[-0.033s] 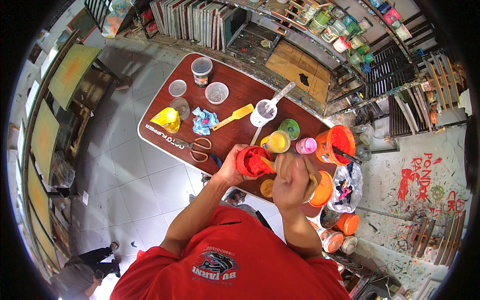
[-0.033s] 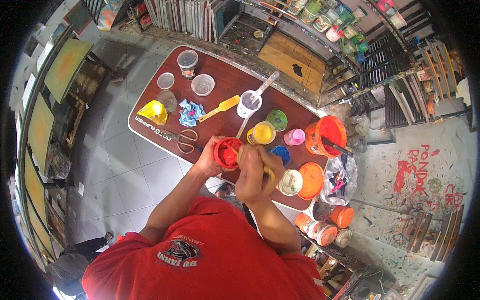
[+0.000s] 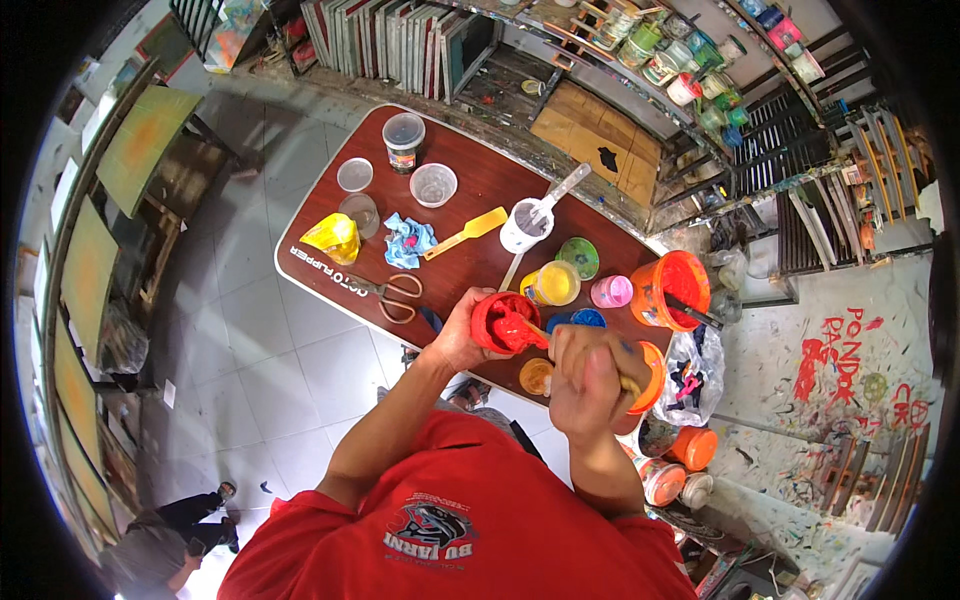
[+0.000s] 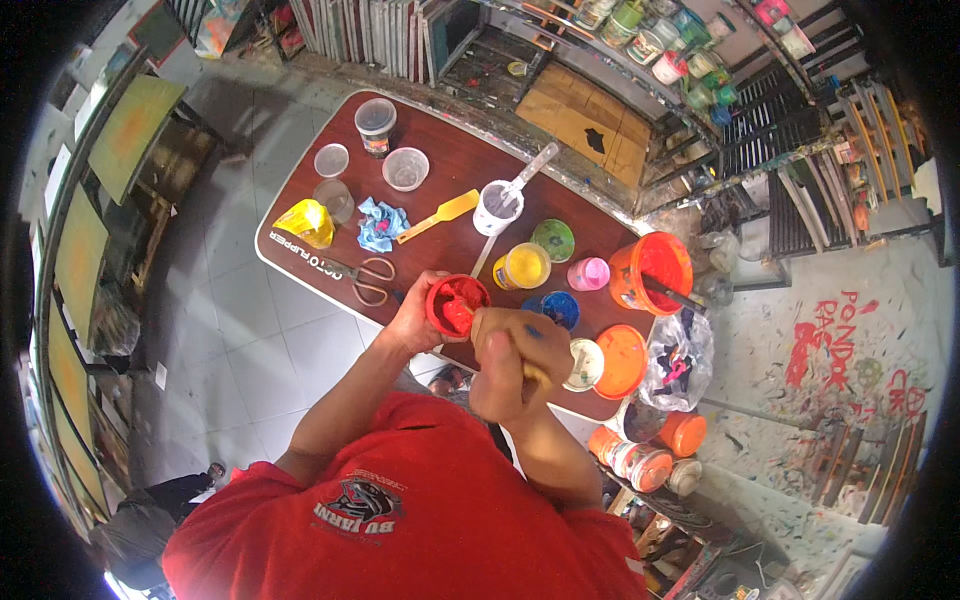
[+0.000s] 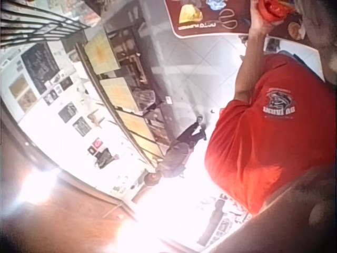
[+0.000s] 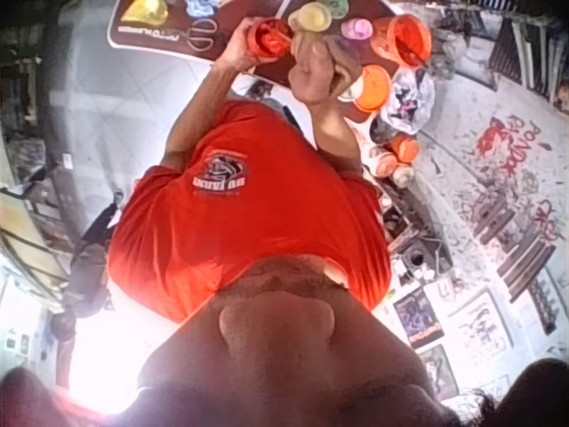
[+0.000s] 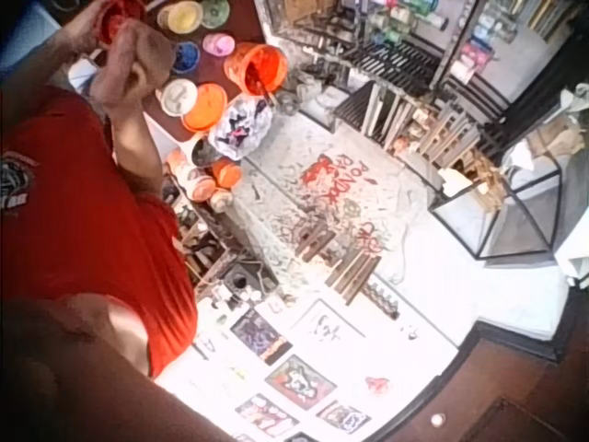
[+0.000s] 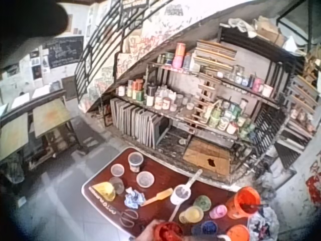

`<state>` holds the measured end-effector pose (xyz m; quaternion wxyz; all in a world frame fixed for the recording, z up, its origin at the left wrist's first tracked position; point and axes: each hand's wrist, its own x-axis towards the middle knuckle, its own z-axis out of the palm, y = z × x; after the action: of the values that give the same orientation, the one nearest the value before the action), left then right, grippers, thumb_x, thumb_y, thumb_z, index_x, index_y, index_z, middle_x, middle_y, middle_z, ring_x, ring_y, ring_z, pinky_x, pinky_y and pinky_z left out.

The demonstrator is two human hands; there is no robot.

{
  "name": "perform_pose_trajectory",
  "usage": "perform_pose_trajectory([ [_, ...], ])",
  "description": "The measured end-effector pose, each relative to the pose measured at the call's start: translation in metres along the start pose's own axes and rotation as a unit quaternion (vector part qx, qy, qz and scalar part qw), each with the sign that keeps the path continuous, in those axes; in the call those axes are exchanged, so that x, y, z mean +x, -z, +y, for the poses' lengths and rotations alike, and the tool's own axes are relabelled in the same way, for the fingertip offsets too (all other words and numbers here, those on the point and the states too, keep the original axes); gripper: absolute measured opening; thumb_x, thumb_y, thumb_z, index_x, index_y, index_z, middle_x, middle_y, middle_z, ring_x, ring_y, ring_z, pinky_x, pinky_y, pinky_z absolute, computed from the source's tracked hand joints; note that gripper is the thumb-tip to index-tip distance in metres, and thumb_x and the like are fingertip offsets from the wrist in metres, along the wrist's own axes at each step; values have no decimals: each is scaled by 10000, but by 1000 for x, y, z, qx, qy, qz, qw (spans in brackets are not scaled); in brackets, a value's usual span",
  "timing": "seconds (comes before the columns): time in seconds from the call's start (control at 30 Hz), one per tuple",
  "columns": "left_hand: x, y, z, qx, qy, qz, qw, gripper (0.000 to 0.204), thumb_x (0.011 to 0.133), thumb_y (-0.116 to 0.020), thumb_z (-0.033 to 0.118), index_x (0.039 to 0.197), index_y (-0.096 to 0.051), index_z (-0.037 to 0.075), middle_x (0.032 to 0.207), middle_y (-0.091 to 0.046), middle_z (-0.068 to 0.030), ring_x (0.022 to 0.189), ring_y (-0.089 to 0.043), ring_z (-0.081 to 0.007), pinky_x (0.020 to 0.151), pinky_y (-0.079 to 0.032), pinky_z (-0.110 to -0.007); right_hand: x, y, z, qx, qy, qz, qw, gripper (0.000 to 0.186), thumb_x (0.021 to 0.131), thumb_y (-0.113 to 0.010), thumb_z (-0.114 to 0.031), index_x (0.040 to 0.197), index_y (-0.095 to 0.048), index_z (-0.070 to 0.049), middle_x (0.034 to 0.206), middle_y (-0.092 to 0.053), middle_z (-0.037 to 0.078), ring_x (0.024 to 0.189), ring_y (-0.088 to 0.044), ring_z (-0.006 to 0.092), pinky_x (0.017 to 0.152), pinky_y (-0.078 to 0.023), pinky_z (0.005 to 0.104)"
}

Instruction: The person mixes red ink in a container using a wooden spatula and then wipes a yellow scraper with a cloth.

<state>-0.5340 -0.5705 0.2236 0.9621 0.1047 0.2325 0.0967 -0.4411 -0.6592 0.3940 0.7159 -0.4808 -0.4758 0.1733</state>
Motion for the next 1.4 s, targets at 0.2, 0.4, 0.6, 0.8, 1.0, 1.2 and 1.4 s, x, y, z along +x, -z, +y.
perform_pose_trajectory([
  [0.2, 3, 7, 0, -21, 4, -42, 999, 493, 911, -409, 506, 1216, -573, 156, 1223, -621, -84, 1091, -619, -248, 861, -538, -455, 8, -1, 0, 23, 63, -115, 991, 238, 815, -559, -55, 613, -449, 8, 526, -452, 78, 400, -439, 214, 408, -358, 319],
  [0.4, 0, -7, 3, -37, -27, -62, 997, 480, 916, -445, 469, 1194, -595, 107, 1133, -659, -94, 1026, -640, -247, 881, -538, -444, 0, -8, 25, -2, 94, -185, 978, 269, 777, -585, -40, 583, -401, -11, 518, -430, 78, 393, -417, 227, 395, -328, 331],
  [0.6, 9, -5, 1, -98, -44, -76, 991, 401, 936, -455, 405, 1096, -615, 74, 1053, -680, -107, 975, -655, -259, 881, -545, -433, -12, -22, 25, -91, 166, -314, 930, 208, 659, -719, -26, 601, -525, -70, 650, -571, 59, 545, -583, 226, 477, -426, 338],
  [0.8, 11, -5, 5, -152, -19, -84, 985, 385, 962, -431, 385, 1109, -602, 73, 1055, -678, -116, 976, -657, -269, 909, -534, -442, -19, -14, 17, -60, 176, -347, 919, 190, 643, -670, 5, 639, -489, -54, 644, -505, 68, 523, -532, 241, 469, -439, 346],
  [1.0, 16, 0, 3, -140, -28, -100, 985, 441, 964, -398, 394, 1157, -591, 47, 1097, -674, -135, 1002, -657, -299, 941, -521, -449, -24, -6, 1, -18, 143, -329, 933, 197, 677, -650, -6, 642, -464, -60, 633, -491, 67, 522, -524, 250, 482, -447, 355],
  [1.2, 10, -7, 4, -91, 10, -84, 992, 511, 928, -397, 475, 1199, -593, 89, 1112, -676, -103, 1009, -664, -278, 850, -561, -445, 0, 1, -16, 21, 106, -272, 956, 227, 768, -597, -38, 608, -437, -42, 557, -458, 69, 444, -478, 239, 428, -397, 344],
  [1.4, 8, -3, 3, -73, 10, -33, 997, 460, 944, -420, 454, 1153, -608, 90, 1112, -668, -121, 1004, -647, -314, 882, -540, -493, 29, 6, -34, 32, -26, -128, 991, 178, 782, -568, -73, 647, -509, 27, 580, -521, 97, 448, -505, 228, 446, -382, 315],
])
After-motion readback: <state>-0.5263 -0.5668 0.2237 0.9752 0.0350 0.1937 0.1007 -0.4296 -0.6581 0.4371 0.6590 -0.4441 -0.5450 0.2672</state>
